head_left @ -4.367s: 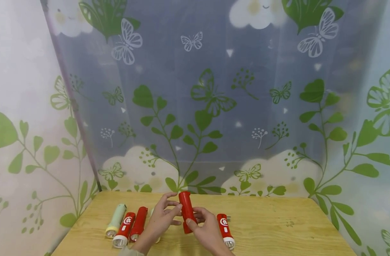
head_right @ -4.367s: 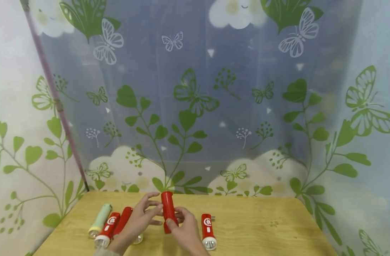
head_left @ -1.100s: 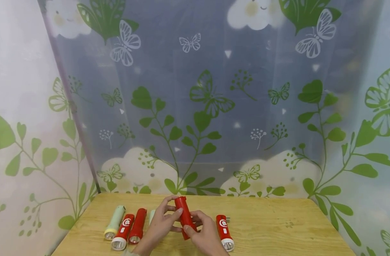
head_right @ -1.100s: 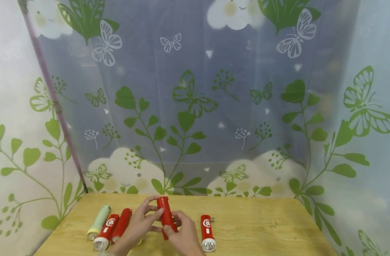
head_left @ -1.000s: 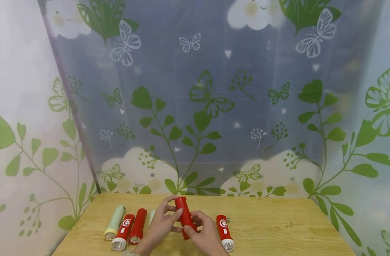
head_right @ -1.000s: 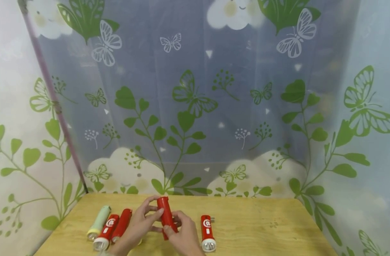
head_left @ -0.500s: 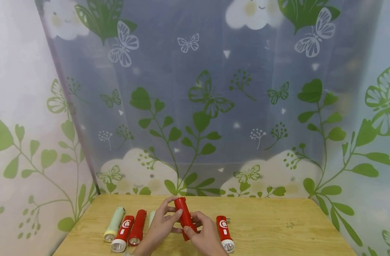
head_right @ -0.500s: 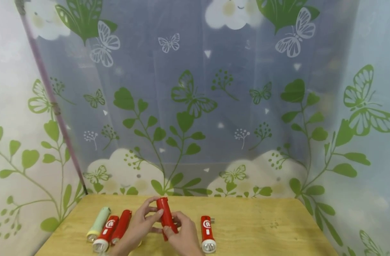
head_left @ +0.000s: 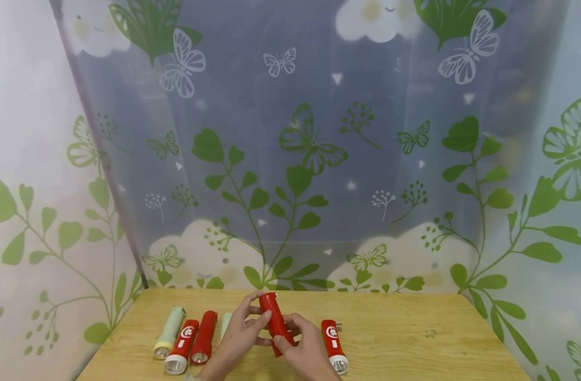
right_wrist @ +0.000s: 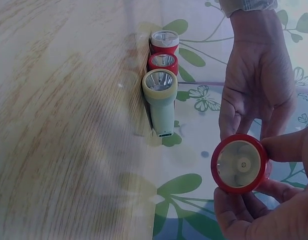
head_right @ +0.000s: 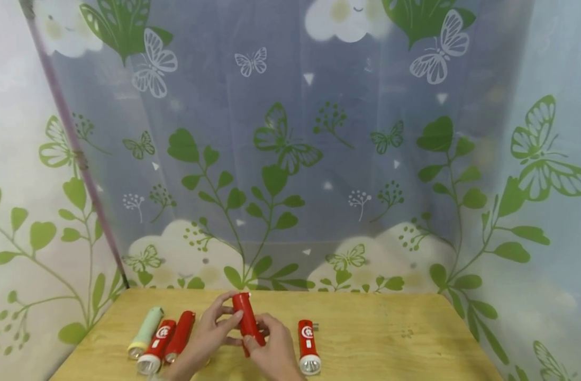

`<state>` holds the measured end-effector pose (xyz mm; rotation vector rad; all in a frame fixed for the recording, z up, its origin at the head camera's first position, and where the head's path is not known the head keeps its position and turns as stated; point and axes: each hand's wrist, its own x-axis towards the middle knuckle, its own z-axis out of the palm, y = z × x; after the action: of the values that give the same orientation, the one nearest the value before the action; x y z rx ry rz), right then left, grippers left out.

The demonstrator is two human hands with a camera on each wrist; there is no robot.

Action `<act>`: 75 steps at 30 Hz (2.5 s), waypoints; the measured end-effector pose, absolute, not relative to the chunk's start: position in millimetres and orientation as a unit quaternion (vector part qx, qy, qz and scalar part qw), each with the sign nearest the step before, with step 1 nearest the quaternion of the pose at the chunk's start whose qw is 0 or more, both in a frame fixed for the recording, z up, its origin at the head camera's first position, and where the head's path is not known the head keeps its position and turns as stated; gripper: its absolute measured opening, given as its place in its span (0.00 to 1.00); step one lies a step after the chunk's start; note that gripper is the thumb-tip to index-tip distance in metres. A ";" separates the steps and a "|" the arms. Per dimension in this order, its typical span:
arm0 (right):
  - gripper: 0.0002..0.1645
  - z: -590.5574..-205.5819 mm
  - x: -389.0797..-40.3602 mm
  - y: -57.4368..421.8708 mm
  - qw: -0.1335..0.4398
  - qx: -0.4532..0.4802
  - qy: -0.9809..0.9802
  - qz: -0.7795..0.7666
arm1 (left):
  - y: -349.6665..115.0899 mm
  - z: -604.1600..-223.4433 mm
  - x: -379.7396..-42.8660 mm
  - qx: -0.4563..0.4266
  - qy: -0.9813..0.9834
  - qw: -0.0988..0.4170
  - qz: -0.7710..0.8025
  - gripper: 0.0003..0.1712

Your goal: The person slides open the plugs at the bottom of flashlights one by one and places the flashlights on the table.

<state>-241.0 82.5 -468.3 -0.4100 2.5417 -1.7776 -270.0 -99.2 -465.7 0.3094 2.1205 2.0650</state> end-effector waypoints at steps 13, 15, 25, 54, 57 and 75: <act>0.18 -468.7 -240.4 80.9 0.001 -0.130 0.813 -0.567 | -99.0 -463.1 -268.4 0.102 0.710 0.080 0.693 0.32; 0.18 -468.3 -240.5 80.6 -0.001 -0.132 0.815 -0.565 | -99.2 -462.4 -268.2 0.102 0.709 0.078 0.694 0.32; 0.18 -467.1 -238.7 81.4 -0.001 -0.134 0.816 -0.562 | -99.0 -465.0 -268.3 0.100 0.710 0.079 0.693 0.33; 0.18 -465.5 -239.3 80.6 -0.005 -0.143 0.819 -0.555 | -100.5 -461.5 -267.3 0.096 0.711 0.081 0.692 0.34; 0.18 -465.1 -239.2 80.5 -0.004 -0.144 0.820 -0.554 | -100.9 -461.6 -267.1 0.095 0.712 0.082 0.691 0.35; 0.17 -466.0 -237.7 79.8 -0.012 -0.146 0.822 -0.550 | -100.4 -463.7 -266.6 0.087 0.710 0.077 0.695 0.35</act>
<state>-237.7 79.8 -466.0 -0.4607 2.6026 -1.7428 -266.6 -100.4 -463.7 0.2602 2.1263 2.0814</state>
